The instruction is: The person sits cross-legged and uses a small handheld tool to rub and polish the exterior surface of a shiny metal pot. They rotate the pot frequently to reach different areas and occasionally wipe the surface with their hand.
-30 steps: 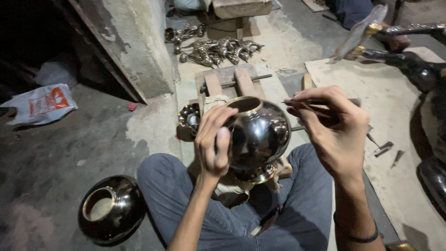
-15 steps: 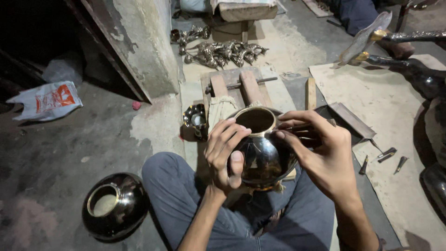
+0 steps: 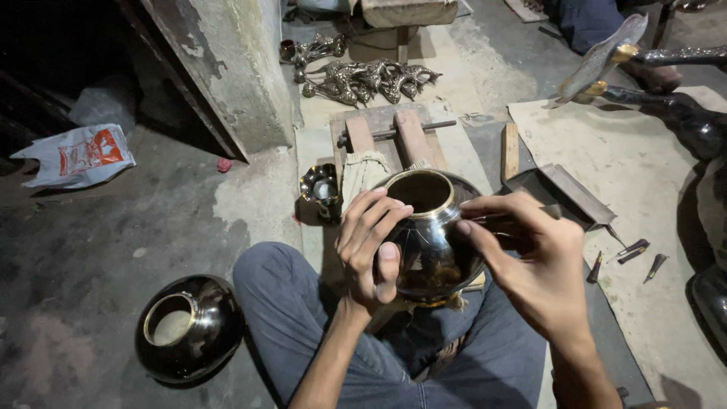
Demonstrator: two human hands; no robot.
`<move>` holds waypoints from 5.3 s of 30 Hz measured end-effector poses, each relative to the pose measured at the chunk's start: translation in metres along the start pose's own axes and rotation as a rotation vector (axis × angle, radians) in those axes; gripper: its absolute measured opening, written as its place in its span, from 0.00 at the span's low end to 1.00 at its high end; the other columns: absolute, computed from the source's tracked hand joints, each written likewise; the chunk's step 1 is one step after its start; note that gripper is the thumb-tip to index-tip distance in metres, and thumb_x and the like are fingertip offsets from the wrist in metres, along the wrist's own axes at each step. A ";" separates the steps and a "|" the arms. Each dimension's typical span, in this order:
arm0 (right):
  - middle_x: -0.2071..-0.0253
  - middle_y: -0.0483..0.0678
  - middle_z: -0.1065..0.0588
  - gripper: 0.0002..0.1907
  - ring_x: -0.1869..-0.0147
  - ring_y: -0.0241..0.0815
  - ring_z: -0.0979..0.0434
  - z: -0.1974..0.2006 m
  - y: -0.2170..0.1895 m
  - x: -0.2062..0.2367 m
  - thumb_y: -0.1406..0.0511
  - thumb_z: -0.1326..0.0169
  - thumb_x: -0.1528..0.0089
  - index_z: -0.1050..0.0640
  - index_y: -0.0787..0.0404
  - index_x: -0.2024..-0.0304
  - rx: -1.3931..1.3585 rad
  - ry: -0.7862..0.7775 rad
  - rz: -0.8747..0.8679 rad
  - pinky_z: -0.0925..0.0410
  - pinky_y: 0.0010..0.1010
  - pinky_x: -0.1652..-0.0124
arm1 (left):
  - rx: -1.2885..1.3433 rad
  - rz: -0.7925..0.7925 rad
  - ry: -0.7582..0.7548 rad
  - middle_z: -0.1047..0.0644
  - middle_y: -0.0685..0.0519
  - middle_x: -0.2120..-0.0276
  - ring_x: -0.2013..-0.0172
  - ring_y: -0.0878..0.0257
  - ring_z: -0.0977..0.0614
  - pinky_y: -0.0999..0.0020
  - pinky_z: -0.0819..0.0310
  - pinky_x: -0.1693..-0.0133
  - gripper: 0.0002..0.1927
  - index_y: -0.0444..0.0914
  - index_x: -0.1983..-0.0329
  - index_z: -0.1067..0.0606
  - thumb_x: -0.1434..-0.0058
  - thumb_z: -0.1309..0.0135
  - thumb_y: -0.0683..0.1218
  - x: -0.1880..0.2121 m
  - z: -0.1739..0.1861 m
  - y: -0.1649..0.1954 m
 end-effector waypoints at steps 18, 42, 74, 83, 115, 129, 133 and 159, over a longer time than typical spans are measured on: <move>0.61 0.51 0.19 0.08 0.58 0.39 0.14 -0.010 -0.007 -0.018 0.73 0.41 0.39 0.19 0.68 0.56 0.109 -0.032 0.117 0.23 0.24 0.60 | 0.045 0.068 0.009 0.21 0.42 0.46 0.37 0.42 0.24 0.48 0.32 0.32 0.26 0.34 0.45 0.22 0.32 0.65 0.52 -0.003 -0.013 -0.027; 0.68 0.51 0.19 0.07 0.65 0.34 0.18 -0.014 0.013 -0.060 0.69 0.36 0.39 0.18 0.67 0.60 0.165 -0.035 0.085 0.27 0.25 0.65 | 0.114 0.117 -0.013 0.21 0.39 0.46 0.40 0.41 0.23 0.53 0.34 0.34 0.23 0.32 0.46 0.22 0.30 0.62 0.50 -0.033 -0.014 -0.033; 0.68 0.50 0.18 0.07 0.66 0.34 0.17 -0.013 0.017 -0.066 0.68 0.36 0.39 0.18 0.67 0.61 0.204 -0.041 0.107 0.26 0.25 0.65 | 0.110 0.141 -0.015 0.21 0.39 0.46 0.39 0.42 0.23 0.52 0.33 0.34 0.25 0.32 0.46 0.22 0.31 0.63 0.53 -0.034 -0.015 -0.035; 0.69 0.50 0.17 0.06 0.67 0.36 0.16 -0.014 0.016 -0.068 0.69 0.37 0.40 0.17 0.66 0.62 0.184 -0.142 0.074 0.27 0.25 0.68 | 0.112 0.142 -0.013 0.21 0.39 0.46 0.39 0.42 0.23 0.53 0.33 0.34 0.26 0.32 0.46 0.22 0.31 0.63 0.53 -0.033 -0.014 -0.036; 0.67 0.50 0.18 0.06 0.64 0.36 0.15 -0.008 0.009 -0.055 0.70 0.37 0.39 0.18 0.67 0.60 0.196 -0.093 0.184 0.25 0.25 0.64 | 0.109 0.128 -0.019 0.21 0.39 0.45 0.39 0.42 0.23 0.52 0.34 0.32 0.26 0.31 0.46 0.23 0.31 0.64 0.53 -0.033 -0.015 -0.036; 0.63 0.49 0.18 0.07 0.61 0.36 0.14 -0.005 0.004 -0.044 0.71 0.37 0.39 0.18 0.66 0.58 0.153 -0.081 0.205 0.24 0.25 0.61 | 0.106 0.131 -0.037 0.22 0.38 0.44 0.37 0.41 0.24 0.51 0.35 0.32 0.28 0.31 0.45 0.23 0.31 0.65 0.54 -0.033 -0.015 -0.036; 0.65 0.50 0.19 0.07 0.62 0.36 0.15 -0.004 0.007 -0.039 0.71 0.36 0.40 0.19 0.67 0.60 0.156 -0.085 0.215 0.24 0.24 0.62 | 0.114 0.143 -0.039 0.22 0.38 0.44 0.37 0.42 0.24 0.52 0.35 0.31 0.28 0.31 0.45 0.23 0.31 0.65 0.55 -0.031 -0.015 -0.039; 0.60 0.50 0.19 0.07 0.58 0.37 0.15 -0.003 0.001 -0.021 0.74 0.37 0.37 0.18 0.68 0.56 0.049 0.085 0.218 0.23 0.24 0.56 | 0.147 0.151 -0.068 0.21 0.38 0.44 0.36 0.42 0.24 0.52 0.38 0.30 0.30 0.30 0.45 0.23 0.31 0.66 0.57 -0.036 -0.012 -0.043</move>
Point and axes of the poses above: each hand's wrist, its own x-axis away from the middle knuckle, its own z-axis out of the back of the hand, y = z × x, the point moved 9 cm from there along -x, towards the middle knuckle
